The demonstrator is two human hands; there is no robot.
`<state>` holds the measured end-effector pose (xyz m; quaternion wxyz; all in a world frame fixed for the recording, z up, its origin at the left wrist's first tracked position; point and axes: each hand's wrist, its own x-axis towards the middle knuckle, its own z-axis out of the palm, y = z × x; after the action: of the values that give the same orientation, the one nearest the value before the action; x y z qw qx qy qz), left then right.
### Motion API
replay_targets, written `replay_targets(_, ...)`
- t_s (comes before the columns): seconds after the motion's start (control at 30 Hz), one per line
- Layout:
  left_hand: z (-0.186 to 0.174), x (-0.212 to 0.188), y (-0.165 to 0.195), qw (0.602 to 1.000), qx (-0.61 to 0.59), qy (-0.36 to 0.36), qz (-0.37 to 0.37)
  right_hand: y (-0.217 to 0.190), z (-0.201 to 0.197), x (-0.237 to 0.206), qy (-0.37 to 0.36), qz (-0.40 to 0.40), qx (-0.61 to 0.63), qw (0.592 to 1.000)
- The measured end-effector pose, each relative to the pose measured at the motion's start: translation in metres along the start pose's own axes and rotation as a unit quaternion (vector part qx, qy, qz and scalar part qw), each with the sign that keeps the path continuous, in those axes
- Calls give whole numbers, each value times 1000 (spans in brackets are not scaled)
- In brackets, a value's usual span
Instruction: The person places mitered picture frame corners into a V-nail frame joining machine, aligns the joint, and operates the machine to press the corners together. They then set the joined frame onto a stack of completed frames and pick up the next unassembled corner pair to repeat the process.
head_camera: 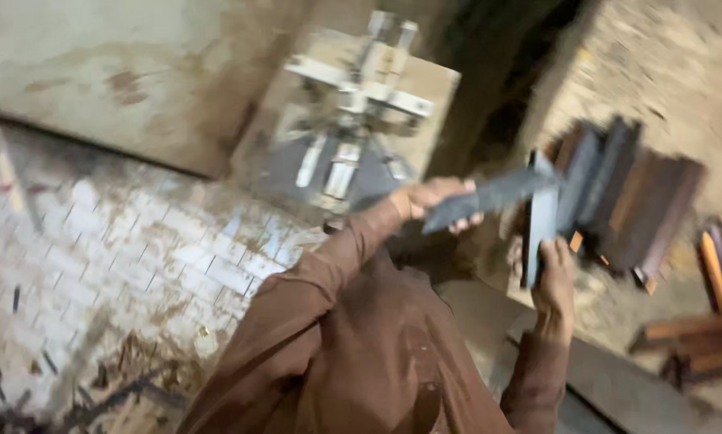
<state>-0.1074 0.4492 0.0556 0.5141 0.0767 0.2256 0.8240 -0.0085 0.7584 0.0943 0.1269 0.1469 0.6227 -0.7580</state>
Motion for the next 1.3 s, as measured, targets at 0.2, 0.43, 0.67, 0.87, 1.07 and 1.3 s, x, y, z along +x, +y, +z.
replay_targets(0.2,-46,-130,-40,975,95,137,148,25,75,-22,34,-144,-242,959)
replay_targets(0.43,-65,-337,-16,429,729,502,181,88,209,-8,-9,-391,-529,753)
replay_targets(0.67,-85,-433,-16,371,782,482,140,189,334,2,57,-454,-589,665)
replay_targets(0.87,-108,-473,-16,312,840,426,123,229,362,-15,123,-385,-649,645)
replay_targets(1.07,-120,-436,34,315,829,437,151,213,377,-13,166,-380,-578,702)
replay_targets(1.3,-126,-434,49,341,831,409,157,179,394,34,167,-381,-540,732)
